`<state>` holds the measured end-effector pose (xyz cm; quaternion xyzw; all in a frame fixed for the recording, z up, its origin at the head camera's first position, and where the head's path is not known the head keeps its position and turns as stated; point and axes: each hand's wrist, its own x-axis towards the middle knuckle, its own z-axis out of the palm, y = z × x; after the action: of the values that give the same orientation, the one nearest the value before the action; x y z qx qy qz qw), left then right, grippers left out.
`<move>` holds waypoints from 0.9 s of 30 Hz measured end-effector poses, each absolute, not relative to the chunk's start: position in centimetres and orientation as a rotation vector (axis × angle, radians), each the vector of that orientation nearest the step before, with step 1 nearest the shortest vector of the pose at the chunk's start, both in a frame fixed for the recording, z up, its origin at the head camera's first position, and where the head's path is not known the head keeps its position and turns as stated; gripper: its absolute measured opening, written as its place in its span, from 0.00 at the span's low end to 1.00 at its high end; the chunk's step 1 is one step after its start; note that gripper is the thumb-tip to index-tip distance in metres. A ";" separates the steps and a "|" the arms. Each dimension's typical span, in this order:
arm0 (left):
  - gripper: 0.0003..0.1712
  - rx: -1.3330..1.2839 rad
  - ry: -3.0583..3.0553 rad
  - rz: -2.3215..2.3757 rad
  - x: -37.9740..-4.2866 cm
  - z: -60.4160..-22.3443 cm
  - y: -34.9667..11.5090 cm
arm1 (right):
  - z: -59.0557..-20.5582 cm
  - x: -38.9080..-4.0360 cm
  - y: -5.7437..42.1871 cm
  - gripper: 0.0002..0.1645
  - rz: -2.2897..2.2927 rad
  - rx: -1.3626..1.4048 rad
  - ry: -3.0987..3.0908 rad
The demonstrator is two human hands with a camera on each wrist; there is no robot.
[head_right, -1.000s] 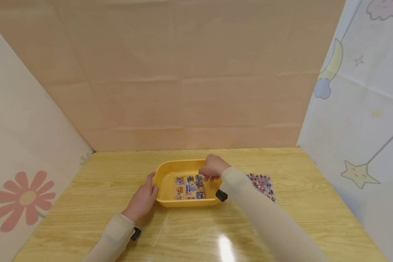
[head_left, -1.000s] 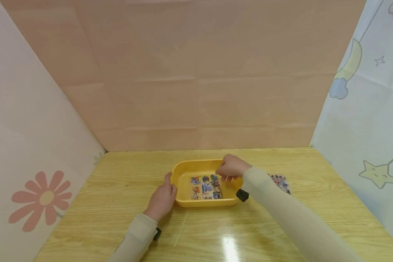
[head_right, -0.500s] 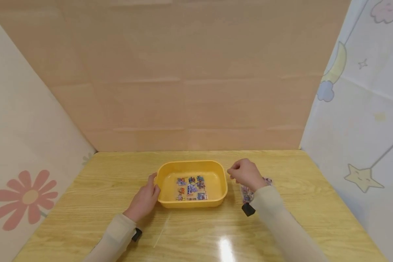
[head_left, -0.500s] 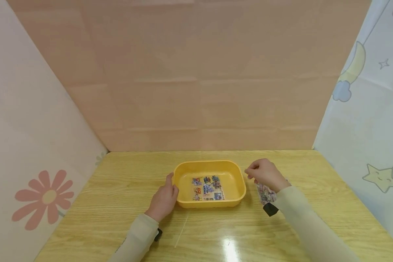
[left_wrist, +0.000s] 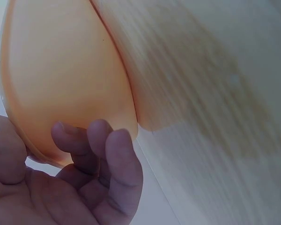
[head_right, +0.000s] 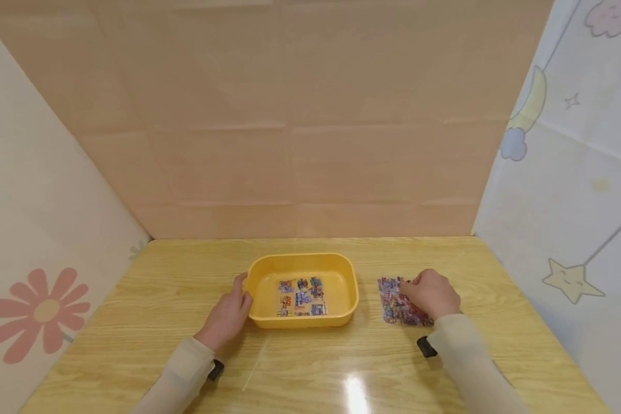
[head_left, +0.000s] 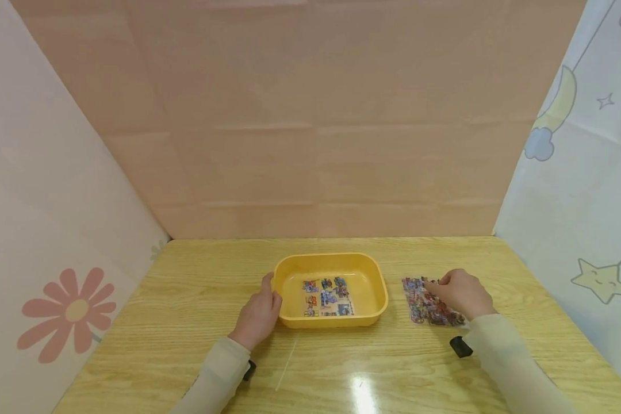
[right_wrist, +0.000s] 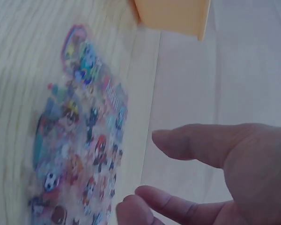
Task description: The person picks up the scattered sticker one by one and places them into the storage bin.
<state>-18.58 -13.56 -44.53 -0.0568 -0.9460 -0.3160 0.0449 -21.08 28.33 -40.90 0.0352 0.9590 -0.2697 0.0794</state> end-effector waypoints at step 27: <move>0.29 -0.159 -2.903 -0.968 -18.7 -44.5 -13.5 | -42.2 -20.9 30.3 0.30 -0.569 0.363 2.823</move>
<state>-18.66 -13.53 -44.45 -0.0518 -0.9466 -0.3158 0.0384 -20.87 30.30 -42.16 0.1242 0.9657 -0.1946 0.1192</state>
